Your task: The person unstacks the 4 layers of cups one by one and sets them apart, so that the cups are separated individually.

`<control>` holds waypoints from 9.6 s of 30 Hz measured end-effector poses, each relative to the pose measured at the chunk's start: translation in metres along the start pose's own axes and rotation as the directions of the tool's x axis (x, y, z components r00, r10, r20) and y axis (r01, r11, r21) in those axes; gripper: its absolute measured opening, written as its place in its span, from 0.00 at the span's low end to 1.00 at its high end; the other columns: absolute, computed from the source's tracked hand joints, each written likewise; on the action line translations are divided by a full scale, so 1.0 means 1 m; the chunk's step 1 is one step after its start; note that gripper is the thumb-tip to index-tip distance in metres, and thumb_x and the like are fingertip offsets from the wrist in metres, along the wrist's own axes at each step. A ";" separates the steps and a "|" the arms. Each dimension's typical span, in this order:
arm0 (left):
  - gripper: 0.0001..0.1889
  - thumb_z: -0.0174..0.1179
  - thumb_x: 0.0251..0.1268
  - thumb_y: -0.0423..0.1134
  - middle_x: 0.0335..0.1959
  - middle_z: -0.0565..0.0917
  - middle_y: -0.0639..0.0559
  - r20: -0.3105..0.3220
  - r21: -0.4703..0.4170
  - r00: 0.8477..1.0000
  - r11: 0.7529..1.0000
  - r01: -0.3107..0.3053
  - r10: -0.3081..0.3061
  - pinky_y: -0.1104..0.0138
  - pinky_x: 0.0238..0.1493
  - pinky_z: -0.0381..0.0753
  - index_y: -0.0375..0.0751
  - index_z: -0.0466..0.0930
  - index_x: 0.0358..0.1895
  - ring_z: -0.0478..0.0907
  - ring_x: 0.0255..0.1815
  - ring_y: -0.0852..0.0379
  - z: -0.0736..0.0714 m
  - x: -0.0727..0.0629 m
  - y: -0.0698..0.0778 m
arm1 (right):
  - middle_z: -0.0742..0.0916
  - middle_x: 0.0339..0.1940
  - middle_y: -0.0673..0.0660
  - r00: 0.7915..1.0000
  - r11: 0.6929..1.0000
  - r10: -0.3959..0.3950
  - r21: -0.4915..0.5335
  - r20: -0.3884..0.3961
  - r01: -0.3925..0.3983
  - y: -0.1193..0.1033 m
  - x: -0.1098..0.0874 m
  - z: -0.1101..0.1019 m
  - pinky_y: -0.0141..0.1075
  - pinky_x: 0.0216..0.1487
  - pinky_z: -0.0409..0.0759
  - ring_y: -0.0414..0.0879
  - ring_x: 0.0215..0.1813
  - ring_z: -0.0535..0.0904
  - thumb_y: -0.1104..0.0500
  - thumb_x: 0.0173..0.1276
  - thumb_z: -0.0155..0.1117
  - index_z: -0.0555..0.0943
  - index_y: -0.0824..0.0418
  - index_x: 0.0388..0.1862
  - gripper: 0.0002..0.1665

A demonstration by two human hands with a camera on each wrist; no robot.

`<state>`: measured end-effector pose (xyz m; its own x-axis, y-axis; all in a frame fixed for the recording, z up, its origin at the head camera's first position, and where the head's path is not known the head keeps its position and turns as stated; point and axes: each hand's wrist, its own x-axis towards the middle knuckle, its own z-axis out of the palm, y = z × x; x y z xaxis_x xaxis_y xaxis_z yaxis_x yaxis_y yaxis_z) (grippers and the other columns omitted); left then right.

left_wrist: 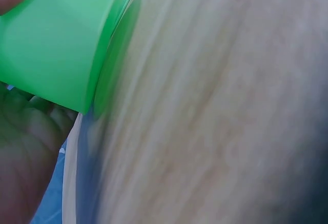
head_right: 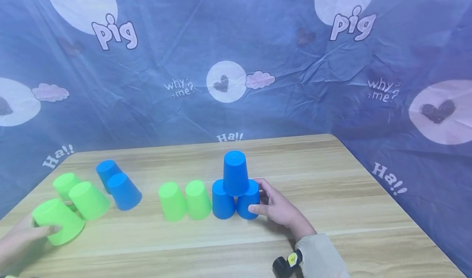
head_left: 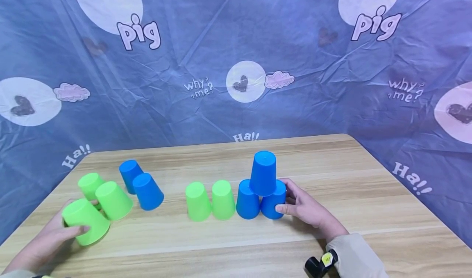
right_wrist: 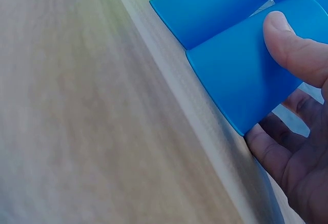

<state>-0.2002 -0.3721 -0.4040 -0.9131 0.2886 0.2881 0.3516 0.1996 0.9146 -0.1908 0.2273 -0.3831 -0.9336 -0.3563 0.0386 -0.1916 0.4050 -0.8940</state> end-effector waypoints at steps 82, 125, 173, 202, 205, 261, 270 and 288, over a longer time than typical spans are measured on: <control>0.37 0.64 0.43 0.24 0.65 0.67 0.37 -0.227 0.446 0.757 0.756 -0.479 0.613 0.76 0.65 0.63 0.29 0.64 0.63 0.67 0.63 0.48 0.218 0.092 0.148 | 0.73 0.63 0.64 1.000 1.000 0.008 -0.002 -0.005 -0.008 -0.004 -0.001 0.001 0.65 0.59 0.64 0.64 0.63 0.67 0.54 0.63 0.62 0.58 0.54 0.66 0.36; 0.44 0.65 0.56 0.44 0.67 0.62 0.47 -0.134 0.228 0.977 0.965 -0.132 0.166 0.47 0.59 0.71 0.45 0.47 0.72 0.65 0.64 0.47 0.366 0.121 0.160 | 0.70 0.64 0.65 1.000 0.999 0.003 0.052 0.014 -0.004 -0.001 -0.001 0.001 0.62 0.59 0.67 0.65 0.63 0.66 0.53 0.64 0.61 0.58 0.55 0.66 0.35; 0.41 0.66 0.54 0.34 0.61 0.70 0.46 -0.051 0.256 0.880 0.858 -0.446 0.473 0.58 0.58 0.75 0.43 0.53 0.69 0.70 0.61 0.52 0.312 0.107 0.168 | 0.72 0.63 0.64 1.000 0.999 0.025 0.021 -0.014 -0.025 -0.002 -0.001 0.001 0.66 0.59 0.63 0.68 0.65 0.64 0.53 0.63 0.62 0.59 0.55 0.65 0.34; 0.42 0.65 0.48 0.24 0.56 0.72 0.56 -0.610 0.404 0.707 0.908 -0.111 0.358 0.66 0.58 0.75 0.53 0.59 0.68 0.72 0.53 0.60 0.135 0.084 0.192 | 0.74 0.60 0.65 1.000 1.000 -0.007 -0.008 -0.013 0.006 -0.003 -0.001 0.000 0.64 0.57 0.67 0.65 0.61 0.68 0.55 0.63 0.63 0.60 0.56 0.64 0.34; 0.41 0.66 0.48 0.26 0.53 0.71 0.60 -0.691 0.399 0.654 0.917 -0.012 0.309 0.66 0.60 0.73 0.55 0.59 0.67 0.72 0.52 0.61 0.112 0.079 0.190 | 0.74 0.60 0.65 1.000 1.000 -0.014 -0.017 -0.009 0.014 -0.003 -0.001 0.000 0.64 0.57 0.67 0.64 0.61 0.69 0.55 0.63 0.63 0.60 0.56 0.64 0.34; 0.43 0.57 0.57 0.35 0.71 0.49 0.32 -0.808 -0.026 0.392 0.692 0.722 -0.440 0.47 0.70 0.53 0.36 0.38 0.71 0.49 0.71 0.37 0.009 0.016 0.040 | 0.75 0.60 0.65 1.000 1.000 -0.015 -0.021 -0.001 0.015 0.000 0.000 0.001 0.63 0.58 0.68 0.64 0.61 0.69 0.54 0.63 0.63 0.60 0.56 0.63 0.33; 0.43 0.57 0.57 0.34 0.72 0.49 0.32 -0.797 -0.019 0.407 0.692 0.722 -0.446 0.48 0.70 0.53 0.35 0.39 0.71 0.48 0.72 0.38 0.010 0.013 0.039 | 0.75 0.59 0.65 1.000 1.000 -0.025 -0.004 0.007 0.025 0.001 0.000 0.000 0.62 0.58 0.68 0.63 0.60 0.70 0.55 0.63 0.63 0.60 0.56 0.63 0.33; 0.38 0.51 0.62 0.37 0.74 0.45 0.40 -0.860 0.053 0.398 0.718 0.694 -0.321 0.51 0.72 0.48 0.43 0.42 0.73 0.42 0.74 0.45 -0.001 0.004 0.028 | 0.75 0.60 0.65 1.000 1.000 -0.016 -0.012 -0.007 0.016 0.002 0.000 0.001 0.64 0.58 0.67 0.65 0.61 0.69 0.54 0.62 0.63 0.60 0.56 0.63 0.34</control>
<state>-0.1941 -0.3665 -0.3771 -0.6533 -0.7543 0.0647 -0.3704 0.3929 0.8417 -0.1910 0.2273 -0.3854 -0.9324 -0.3572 0.0557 -0.2100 0.4098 -0.8877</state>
